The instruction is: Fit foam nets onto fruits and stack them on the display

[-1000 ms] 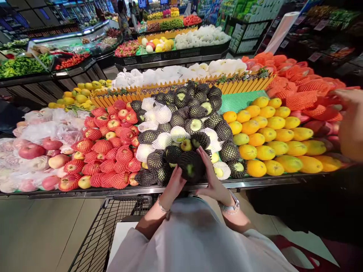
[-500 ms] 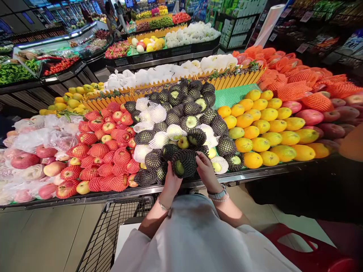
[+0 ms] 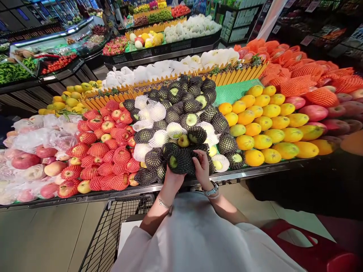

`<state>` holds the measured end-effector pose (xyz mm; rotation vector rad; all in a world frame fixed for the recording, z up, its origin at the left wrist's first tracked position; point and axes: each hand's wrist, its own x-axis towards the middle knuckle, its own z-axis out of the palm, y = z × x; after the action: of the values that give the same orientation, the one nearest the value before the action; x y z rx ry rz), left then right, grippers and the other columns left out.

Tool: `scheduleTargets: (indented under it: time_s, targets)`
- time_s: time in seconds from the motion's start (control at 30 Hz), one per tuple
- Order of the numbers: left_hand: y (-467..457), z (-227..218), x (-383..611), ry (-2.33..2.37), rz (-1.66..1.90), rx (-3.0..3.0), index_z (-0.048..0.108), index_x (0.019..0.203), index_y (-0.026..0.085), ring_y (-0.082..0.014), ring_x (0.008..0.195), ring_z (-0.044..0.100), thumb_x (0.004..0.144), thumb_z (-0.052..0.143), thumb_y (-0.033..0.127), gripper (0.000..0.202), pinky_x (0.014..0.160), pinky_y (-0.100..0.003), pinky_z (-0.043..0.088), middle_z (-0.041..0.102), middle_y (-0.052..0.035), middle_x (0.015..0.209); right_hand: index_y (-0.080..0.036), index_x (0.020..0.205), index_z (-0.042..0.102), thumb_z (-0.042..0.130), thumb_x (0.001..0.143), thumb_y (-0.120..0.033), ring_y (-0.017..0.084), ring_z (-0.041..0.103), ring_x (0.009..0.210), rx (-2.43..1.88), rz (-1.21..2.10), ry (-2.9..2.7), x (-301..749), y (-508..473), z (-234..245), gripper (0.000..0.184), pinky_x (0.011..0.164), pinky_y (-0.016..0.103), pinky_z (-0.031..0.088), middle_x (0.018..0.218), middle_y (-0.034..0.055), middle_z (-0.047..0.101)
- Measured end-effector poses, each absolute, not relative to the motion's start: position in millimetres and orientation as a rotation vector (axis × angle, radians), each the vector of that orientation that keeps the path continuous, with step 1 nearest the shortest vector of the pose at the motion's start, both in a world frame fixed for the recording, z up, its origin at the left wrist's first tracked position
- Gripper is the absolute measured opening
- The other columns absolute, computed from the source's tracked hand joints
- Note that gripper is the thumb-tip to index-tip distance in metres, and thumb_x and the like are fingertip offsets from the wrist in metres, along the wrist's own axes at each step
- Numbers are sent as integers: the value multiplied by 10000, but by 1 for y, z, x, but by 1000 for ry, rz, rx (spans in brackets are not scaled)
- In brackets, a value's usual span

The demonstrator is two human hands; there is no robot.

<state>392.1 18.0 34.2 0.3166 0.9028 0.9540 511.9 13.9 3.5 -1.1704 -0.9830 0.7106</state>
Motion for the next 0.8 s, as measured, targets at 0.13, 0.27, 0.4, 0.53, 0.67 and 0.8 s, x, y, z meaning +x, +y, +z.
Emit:
scheduleTargets:
  time_s: [0.13,0.27,0.4,0.53,0.67,0.8]
  targets:
    - [19,34,392,872,979,334,581,1072,249,-210,1173,596,941,298,416,354,1054,-469,454,623,-46,1289,-231,1034,604,524,899,-351,200,575,947,-1171,656,-1093,514,13,2,197,871,368,474,998,52,629]
    - [20,38,390,860,1050,505,585,1118,271,-230,1206,562,937,300,463,389,1041,-511,451,643,-59,1241,-230,1028,612,506,914,-368,204,586,942,-1176,644,-1123,513,15,-1,208,858,371,489,995,54,638]
    - [21,43,386,899,1007,400,604,1088,268,-254,1158,591,945,305,468,387,954,-536,510,688,-64,1148,-229,1160,579,468,942,-351,193,578,979,-1172,775,-1177,512,20,-2,273,904,378,486,1066,66,612]
    - [22,51,384,910,1045,277,604,1084,247,-265,1152,605,921,378,495,374,901,-512,556,683,-59,1178,-251,1279,523,469,948,-330,201,545,1101,-1172,687,-1202,517,14,10,344,960,402,493,1223,89,517]
    - [22,56,389,875,1135,312,568,1183,230,-268,1176,592,866,469,584,486,937,-524,534,640,-75,1261,-289,1287,533,448,967,-326,230,476,1232,-1166,525,-1191,526,-1,34,333,1031,439,457,1346,74,453]
    - [23,45,397,994,1217,362,557,1233,210,-218,1216,569,856,411,671,614,1031,-412,479,631,-90,1275,-295,1354,502,430,973,-434,215,550,1093,-1075,1036,-1277,536,-15,48,412,883,377,555,1288,72,534]
